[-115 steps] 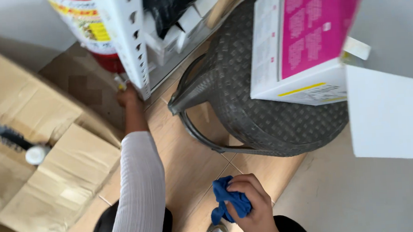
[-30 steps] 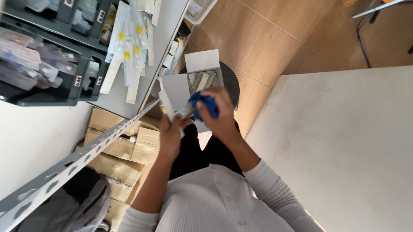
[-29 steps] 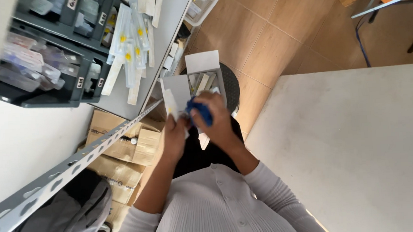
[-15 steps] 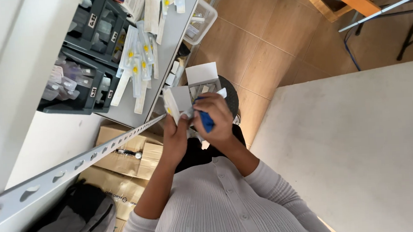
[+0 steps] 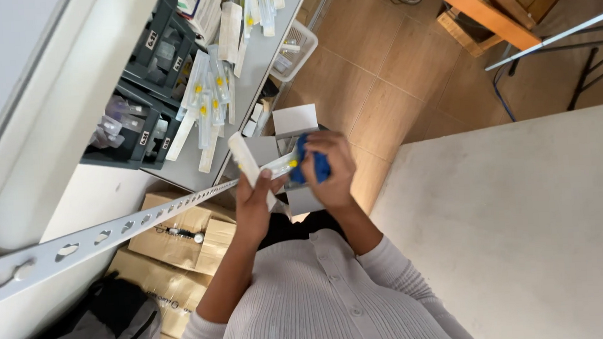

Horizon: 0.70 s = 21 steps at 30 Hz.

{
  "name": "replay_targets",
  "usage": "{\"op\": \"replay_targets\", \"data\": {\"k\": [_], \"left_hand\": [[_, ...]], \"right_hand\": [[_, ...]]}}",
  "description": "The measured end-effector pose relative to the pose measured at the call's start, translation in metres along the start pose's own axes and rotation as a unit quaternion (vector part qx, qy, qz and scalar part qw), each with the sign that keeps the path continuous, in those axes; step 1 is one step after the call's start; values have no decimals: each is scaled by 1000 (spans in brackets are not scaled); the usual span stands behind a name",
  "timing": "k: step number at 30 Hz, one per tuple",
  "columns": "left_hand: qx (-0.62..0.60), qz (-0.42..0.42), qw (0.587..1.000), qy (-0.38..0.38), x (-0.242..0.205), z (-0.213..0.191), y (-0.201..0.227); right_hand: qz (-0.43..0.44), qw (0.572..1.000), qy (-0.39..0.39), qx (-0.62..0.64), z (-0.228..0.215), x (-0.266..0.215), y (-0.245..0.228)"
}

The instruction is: The person wipes small white rectangular items with a blue cloth, one at a time, and places them into a white box. The person repeats this process for several items taken from a nearby shelf.

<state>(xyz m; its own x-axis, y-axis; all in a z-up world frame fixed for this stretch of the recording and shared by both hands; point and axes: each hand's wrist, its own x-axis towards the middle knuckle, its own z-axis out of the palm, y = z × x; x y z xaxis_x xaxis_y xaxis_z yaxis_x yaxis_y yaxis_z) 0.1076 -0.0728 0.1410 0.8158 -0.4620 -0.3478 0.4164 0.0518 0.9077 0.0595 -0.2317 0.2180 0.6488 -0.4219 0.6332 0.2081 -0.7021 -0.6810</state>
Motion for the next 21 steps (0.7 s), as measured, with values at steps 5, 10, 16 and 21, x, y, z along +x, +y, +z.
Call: {"op": "replay_targets", "data": {"k": [5,10,16,21], "left_hand": [[-195,5,980,-47,-10,-4,66],[-180,13,983,-31,-5,-2,58],[-139,43,989,-30,20,-18,27],[-44,6,999,27,26,-18,37]], "right_hand": [[200,968,99,110,-17,4,45],[423,737,166,501,-23,11,17],[373,818,24,438,-24,8,-5],[175,951,-93,236,-32,8,-19]]}}
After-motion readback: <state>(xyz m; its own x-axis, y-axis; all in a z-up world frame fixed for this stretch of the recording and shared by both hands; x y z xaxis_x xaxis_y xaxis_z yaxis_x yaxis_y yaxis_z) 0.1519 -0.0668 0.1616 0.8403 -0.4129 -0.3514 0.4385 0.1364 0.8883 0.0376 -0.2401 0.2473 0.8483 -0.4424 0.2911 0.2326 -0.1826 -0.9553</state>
